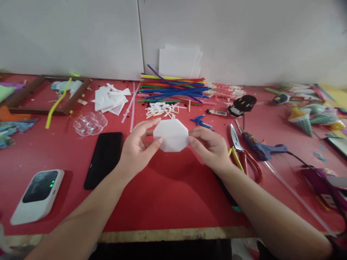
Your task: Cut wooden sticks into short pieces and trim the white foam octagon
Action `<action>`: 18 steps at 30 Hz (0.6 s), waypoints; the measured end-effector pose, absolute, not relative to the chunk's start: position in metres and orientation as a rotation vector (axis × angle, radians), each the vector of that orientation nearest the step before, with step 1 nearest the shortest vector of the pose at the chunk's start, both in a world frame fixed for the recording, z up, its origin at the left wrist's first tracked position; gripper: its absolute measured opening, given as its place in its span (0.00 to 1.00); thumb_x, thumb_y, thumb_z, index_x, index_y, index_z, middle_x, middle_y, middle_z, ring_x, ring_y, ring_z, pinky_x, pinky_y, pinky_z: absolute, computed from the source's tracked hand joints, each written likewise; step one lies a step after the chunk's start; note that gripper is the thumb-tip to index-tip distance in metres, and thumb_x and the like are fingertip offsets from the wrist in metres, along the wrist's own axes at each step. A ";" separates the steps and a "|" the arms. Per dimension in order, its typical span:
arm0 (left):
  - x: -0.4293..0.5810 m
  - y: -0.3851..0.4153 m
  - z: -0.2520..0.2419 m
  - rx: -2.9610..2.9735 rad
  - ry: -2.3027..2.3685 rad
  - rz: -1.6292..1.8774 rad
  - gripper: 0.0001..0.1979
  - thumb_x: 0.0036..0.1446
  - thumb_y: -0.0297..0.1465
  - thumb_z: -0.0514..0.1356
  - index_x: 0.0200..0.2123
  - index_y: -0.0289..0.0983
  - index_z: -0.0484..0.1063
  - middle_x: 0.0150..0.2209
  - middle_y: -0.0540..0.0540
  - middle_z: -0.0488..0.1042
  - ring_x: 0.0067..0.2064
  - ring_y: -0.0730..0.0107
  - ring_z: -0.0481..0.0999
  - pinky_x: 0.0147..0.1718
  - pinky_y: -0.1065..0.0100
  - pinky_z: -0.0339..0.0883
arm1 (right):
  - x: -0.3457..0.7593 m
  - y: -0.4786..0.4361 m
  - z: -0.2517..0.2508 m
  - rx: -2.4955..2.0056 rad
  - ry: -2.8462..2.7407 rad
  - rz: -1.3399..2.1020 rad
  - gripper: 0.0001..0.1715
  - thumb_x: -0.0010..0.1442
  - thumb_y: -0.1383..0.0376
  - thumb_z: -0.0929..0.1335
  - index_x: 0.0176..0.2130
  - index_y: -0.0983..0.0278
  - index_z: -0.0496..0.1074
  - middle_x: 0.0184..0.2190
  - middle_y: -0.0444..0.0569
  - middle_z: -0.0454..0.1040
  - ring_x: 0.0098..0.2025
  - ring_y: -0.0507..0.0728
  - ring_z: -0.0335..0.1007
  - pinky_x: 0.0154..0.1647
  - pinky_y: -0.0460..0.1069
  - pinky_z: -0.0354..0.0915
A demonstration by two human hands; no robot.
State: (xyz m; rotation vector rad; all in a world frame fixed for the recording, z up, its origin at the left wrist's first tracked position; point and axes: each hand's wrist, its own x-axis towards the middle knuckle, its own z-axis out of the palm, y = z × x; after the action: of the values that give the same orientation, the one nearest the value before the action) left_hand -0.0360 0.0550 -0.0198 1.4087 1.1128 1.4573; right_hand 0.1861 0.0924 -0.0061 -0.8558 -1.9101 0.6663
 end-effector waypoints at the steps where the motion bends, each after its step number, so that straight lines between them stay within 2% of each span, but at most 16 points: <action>1: -0.037 0.056 -0.021 1.405 1.123 1.454 0.23 0.58 0.33 0.68 0.57 0.43 0.72 0.60 0.41 0.71 0.53 0.62 0.77 0.45 0.65 0.79 | 0.186 0.093 -0.006 -0.860 -1.915 0.666 0.08 0.64 0.64 0.68 0.32 0.60 0.75 0.30 0.46 0.77 0.32 0.53 0.72 0.35 0.50 0.69; 4: -0.038 0.057 -0.022 1.398 1.159 1.473 0.20 0.59 0.33 0.68 0.55 0.42 0.75 0.52 0.43 0.76 0.47 0.67 0.78 0.45 0.67 0.78 | 0.186 0.093 -0.007 -0.847 -1.921 0.651 0.07 0.64 0.64 0.68 0.32 0.61 0.75 0.30 0.46 0.77 0.32 0.53 0.72 0.35 0.50 0.69; 8: -0.039 0.056 -0.020 1.400 1.206 1.484 0.19 0.57 0.34 0.69 0.53 0.42 0.76 0.43 0.46 0.78 0.36 0.73 0.77 0.37 0.71 0.77 | 0.187 0.093 -0.011 -0.876 -1.859 0.707 0.05 0.65 0.64 0.68 0.38 0.61 0.76 0.32 0.46 0.77 0.33 0.52 0.73 0.35 0.49 0.71; 14: -0.036 0.055 -0.015 1.376 1.208 1.444 0.22 0.54 0.34 0.71 0.52 0.40 0.74 0.38 0.48 0.78 0.36 0.71 0.79 0.35 0.71 0.78 | 0.189 0.092 -0.018 -0.938 -1.800 0.811 0.08 0.65 0.59 0.70 0.41 0.60 0.75 0.32 0.45 0.78 0.32 0.52 0.74 0.34 0.48 0.72; 18: -0.035 0.053 -0.012 1.331 1.162 1.445 0.15 0.58 0.36 0.68 0.48 0.39 0.76 0.37 0.47 0.80 0.38 0.69 0.82 0.39 0.69 0.80 | 0.188 0.093 -0.018 -0.983 -1.747 0.806 0.09 0.67 0.59 0.68 0.42 0.61 0.74 0.32 0.45 0.78 0.31 0.52 0.75 0.34 0.48 0.73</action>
State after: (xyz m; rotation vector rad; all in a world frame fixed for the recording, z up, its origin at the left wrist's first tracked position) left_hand -0.0347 0.0529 -0.0120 1.3313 1.1618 1.4454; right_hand 0.1884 0.0927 -0.0182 -0.9830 -1.7470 0.8063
